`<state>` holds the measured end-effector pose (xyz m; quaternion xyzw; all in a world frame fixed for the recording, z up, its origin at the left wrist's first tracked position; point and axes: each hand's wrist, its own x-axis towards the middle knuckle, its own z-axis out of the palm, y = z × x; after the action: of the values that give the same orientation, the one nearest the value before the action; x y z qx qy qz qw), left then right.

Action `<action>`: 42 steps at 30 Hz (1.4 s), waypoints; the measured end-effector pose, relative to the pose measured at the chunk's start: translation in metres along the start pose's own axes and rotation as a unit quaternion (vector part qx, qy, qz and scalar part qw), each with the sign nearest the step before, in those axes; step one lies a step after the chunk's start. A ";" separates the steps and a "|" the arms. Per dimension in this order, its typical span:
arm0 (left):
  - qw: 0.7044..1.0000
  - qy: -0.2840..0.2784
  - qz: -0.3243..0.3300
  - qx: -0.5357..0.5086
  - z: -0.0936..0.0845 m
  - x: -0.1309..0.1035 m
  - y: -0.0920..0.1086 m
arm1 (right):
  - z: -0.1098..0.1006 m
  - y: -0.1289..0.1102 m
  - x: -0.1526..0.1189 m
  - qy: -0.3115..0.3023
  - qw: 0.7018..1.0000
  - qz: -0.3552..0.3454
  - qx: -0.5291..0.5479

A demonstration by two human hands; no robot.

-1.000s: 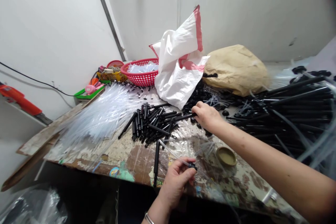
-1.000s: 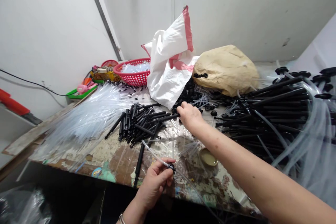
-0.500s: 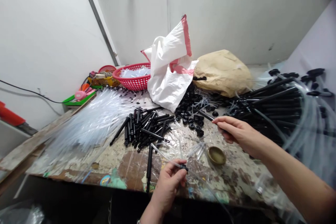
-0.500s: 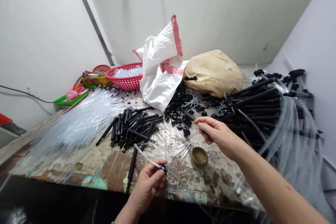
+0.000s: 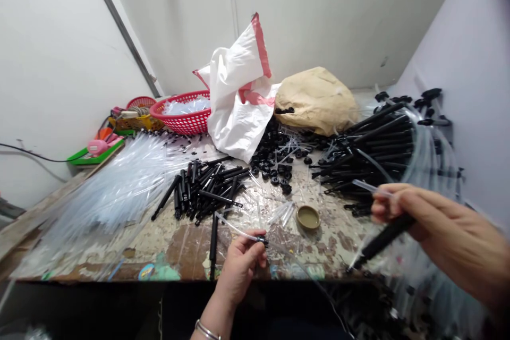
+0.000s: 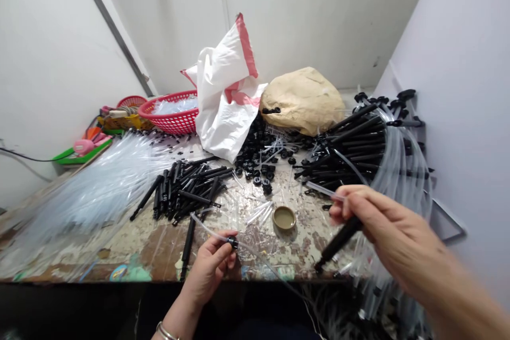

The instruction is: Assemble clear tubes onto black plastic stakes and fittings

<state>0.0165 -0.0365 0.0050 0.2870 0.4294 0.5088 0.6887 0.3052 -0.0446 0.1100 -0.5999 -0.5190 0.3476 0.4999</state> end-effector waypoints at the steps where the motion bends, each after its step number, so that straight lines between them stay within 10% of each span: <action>1: 1.000 0.002 -0.001 -0.003 0.000 0.000 0.000 | 0.007 0.002 0.001 -0.042 0.999 0.018 0.001; 5: 1.000 0.009 0.006 -0.020 -0.001 0.002 -0.001 | 0.038 0.023 0.012 -0.160 0.982 0.069 -0.078; 17: 0.999 0.011 -0.014 -0.039 0.001 0.001 0.003 | 0.051 0.068 0.034 -0.156 0.929 -0.097 -0.320; 24: 0.999 0.033 -0.016 -0.035 0.004 -0.001 0.003 | 0.058 0.045 0.011 -0.124 0.985 0.115 -0.039; 29: 0.999 0.026 0.011 -0.028 0.002 0.002 -0.004 | 0.085 0.030 -0.021 -0.230 0.933 0.204 0.186; 42: 0.996 0.058 0.027 -0.070 0.002 0.008 -0.011 | 0.122 0.037 -0.030 -0.206 0.943 0.192 0.174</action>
<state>0.0243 -0.0327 -0.0059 0.2203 0.4239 0.5717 0.6670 0.1944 -0.0435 0.0396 -0.5070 -0.4171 0.6382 0.4021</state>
